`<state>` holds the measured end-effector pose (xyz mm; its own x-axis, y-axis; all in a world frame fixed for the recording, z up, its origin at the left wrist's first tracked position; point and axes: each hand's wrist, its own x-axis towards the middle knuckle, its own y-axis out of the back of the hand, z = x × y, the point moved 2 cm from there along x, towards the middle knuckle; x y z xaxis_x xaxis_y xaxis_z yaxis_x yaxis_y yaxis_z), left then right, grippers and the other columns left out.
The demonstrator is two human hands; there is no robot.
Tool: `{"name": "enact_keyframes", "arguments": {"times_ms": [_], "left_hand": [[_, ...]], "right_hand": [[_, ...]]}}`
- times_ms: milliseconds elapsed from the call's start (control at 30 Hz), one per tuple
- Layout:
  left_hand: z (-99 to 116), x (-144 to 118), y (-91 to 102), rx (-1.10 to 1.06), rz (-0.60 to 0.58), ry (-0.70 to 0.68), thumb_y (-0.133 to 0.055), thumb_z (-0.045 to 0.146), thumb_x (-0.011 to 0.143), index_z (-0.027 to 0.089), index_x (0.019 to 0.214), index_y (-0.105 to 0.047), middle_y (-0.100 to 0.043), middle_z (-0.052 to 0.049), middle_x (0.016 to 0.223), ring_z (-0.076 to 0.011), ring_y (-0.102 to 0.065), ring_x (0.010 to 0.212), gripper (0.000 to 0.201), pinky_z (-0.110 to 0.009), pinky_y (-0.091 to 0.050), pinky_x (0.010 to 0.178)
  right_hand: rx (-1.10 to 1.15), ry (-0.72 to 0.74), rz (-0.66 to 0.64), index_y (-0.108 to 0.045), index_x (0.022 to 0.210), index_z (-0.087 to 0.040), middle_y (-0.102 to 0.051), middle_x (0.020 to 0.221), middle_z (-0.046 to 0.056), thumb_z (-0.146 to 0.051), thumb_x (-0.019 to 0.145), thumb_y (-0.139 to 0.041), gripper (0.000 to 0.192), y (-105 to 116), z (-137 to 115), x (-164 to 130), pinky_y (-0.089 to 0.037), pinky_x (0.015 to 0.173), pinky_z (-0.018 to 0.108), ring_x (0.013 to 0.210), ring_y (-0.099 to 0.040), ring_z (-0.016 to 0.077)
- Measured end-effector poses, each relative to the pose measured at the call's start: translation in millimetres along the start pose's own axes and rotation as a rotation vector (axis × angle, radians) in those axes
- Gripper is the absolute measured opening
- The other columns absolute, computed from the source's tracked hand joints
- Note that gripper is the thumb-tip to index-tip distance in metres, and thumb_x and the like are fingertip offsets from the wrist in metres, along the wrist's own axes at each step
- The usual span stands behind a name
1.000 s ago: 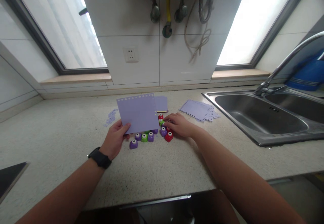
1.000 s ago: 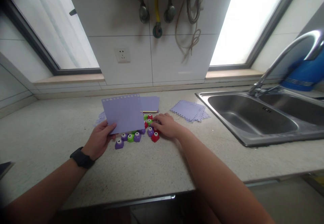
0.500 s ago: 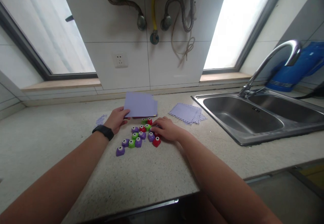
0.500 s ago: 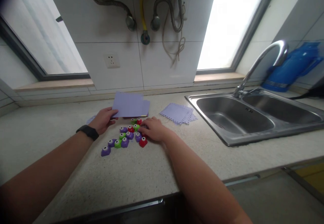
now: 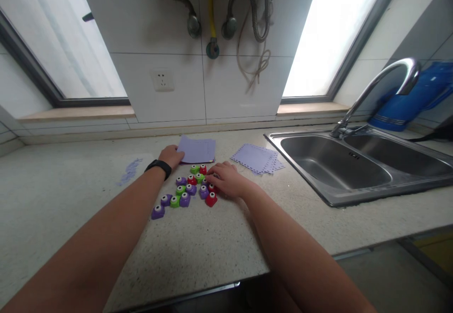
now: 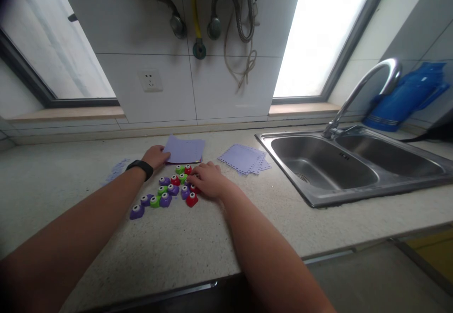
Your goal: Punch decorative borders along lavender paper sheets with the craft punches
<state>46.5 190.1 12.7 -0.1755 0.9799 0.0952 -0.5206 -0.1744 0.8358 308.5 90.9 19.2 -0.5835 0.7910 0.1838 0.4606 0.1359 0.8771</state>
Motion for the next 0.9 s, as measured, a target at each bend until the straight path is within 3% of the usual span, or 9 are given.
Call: {"name": "enact_keyframes", "arguments": {"times_ms": [167,367,500,600,667,733,833,900], "left_hand": [[-3,0,-5.0,0.195,0.056,-0.035,-0.064,0.041,0.089,0.012,0.12,-0.066,-0.07,-0.017,0.116,-0.0306,-0.065,0.111,0.042,-0.045,-0.048,0.097],[-10,-4,-8.4,0.281,0.043,-0.032,-0.058,0.052,0.087,0.009,0.124,-0.065,-0.066,-0.025,0.123,-0.0411,-0.062,0.118,0.057,-0.049,-0.047,0.098],[-11,-11,-1.9,0.239,0.059,-0.026,-0.054,0.059,0.088,0.008,0.129,-0.063,-0.056,-0.027,0.133,-0.041,-0.06,0.121,0.066,-0.047,-0.045,0.102],[-1,-26,12.0,0.171,0.084,-0.051,-0.055,0.055,0.089,0.006,0.135,-0.059,-0.054,-0.025,0.132,-0.0378,-0.06,0.119,0.067,-0.045,-0.044,0.105],[10,-50,26.2,0.119,0.085,-0.101,-0.055,0.049,0.09,0.007,0.132,-0.062,-0.059,-0.021,0.122,-0.033,-0.062,0.114,0.06,-0.041,-0.044,0.106],[18,-90,43.8,0.074,0.076,-0.168,-0.057,0.045,0.089,0.011,0.126,-0.067,-0.061,-0.017,0.115,-0.0299,-0.061,0.112,0.051,-0.039,-0.043,0.107],[15,-178,70.9,-0.084,-0.008,-0.239,-0.066,0.051,0.083,0.026,0.116,-0.074,-0.064,-0.01,0.114,-0.0296,-0.063,0.102,0.042,-0.041,-0.048,0.097],[1,-237,84.9,-0.373,-0.095,-0.144,-0.081,0.048,0.069,0.031,0.1,-0.078,-0.067,-0.009,0.1,-0.0307,-0.065,0.091,0.035,-0.041,-0.053,0.081]], "right_hand": [[-0.007,-0.019,-0.001,-0.071,0.112,-0.025,-0.067,0.12,0.008,-0.051,0.104,-0.048,0.036,1,1,0,-0.035,0.101,0.047,0.114,-0.052,0.0298],[-0.011,-0.031,0.004,-0.072,0.113,-0.026,-0.066,0.121,0.007,-0.05,0.105,-0.047,0.036,2,-2,-1,-0.035,0.1,0.047,0.114,-0.051,0.0296],[-0.005,-0.017,0.039,-0.072,0.112,-0.024,-0.067,0.12,0.008,-0.049,0.105,-0.049,0.034,7,-4,-3,-0.034,0.103,0.048,0.115,-0.053,0.0291],[0.016,0.02,0.153,-0.073,0.108,-0.021,-0.07,0.113,0.007,-0.039,0.104,-0.053,0.027,13,-3,-3,-0.038,0.101,0.043,0.109,-0.058,0.0251],[0.064,0.037,0.278,-0.073,0.103,-0.019,-0.071,0.104,0.007,-0.032,0.102,-0.055,0.022,17,-2,-2,-0.043,0.093,0.038,0.099,-0.061,0.0214],[0.157,0.035,0.43,-0.072,0.1,-0.017,-0.071,0.098,0.007,-0.029,0.1,-0.055,0.021,24,-1,-1,-0.047,0.083,0.035,0.089,-0.062,0.0187],[0.427,-0.012,0.666,-0.071,0.101,-0.018,-0.072,0.095,0.008,-0.033,0.097,-0.057,0.021,49,-8,-9,-0.051,0.076,0.035,0.082,-0.064,0.0175],[0.663,-0.056,0.764,-0.07,0.104,-0.019,-0.071,0.091,0.007,-0.036,0.096,-0.057,0.022,77,-20,-29,-0.054,0.068,0.035,0.073,-0.065,0.0163]]}}
